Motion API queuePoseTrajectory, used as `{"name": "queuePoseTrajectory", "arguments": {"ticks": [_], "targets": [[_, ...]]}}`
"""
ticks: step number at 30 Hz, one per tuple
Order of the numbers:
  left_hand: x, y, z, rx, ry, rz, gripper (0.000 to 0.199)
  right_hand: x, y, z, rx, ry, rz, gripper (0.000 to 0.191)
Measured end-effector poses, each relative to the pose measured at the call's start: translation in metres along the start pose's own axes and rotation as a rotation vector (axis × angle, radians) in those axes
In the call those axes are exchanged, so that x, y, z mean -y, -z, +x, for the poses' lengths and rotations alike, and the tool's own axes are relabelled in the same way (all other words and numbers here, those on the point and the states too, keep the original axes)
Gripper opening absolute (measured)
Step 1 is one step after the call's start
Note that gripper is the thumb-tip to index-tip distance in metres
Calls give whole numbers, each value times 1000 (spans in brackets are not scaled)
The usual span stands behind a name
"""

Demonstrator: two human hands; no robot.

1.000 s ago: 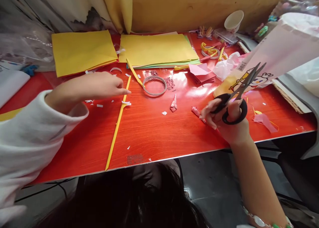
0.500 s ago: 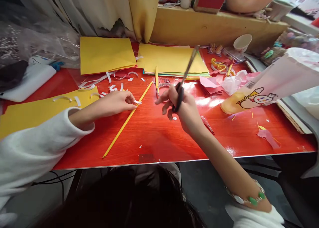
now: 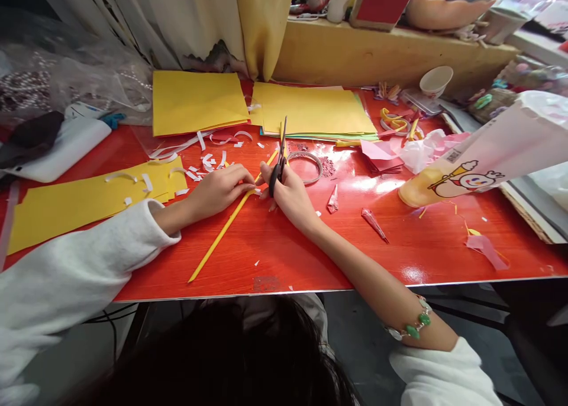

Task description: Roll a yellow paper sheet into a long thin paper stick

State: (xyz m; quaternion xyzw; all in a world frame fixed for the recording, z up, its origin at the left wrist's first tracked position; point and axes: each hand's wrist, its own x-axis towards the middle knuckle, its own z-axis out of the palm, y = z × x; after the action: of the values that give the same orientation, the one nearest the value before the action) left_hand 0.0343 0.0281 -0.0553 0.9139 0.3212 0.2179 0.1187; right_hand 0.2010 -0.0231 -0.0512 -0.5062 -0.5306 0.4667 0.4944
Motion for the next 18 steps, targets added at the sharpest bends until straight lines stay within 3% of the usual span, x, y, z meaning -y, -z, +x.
{"name": "queuePoseTrajectory", "arguments": {"ticks": [4,8,10,14,18], "targets": [[-4,1,-2,-60,27,-133,16,2,3,6,70,-42,-11,49],[-5,8,-1,-249,154,-190,12,7,5,7,110,-102,-12,50],[0,12,-1,-295,164,-81,17,8,6,7,113,-121,-3,51],[11,20,-6,-234,121,249,23,8,8,4,133,-112,6,53],[10,26,-10,-179,213,433,26,7,7,2,146,-76,-4,53]]}}
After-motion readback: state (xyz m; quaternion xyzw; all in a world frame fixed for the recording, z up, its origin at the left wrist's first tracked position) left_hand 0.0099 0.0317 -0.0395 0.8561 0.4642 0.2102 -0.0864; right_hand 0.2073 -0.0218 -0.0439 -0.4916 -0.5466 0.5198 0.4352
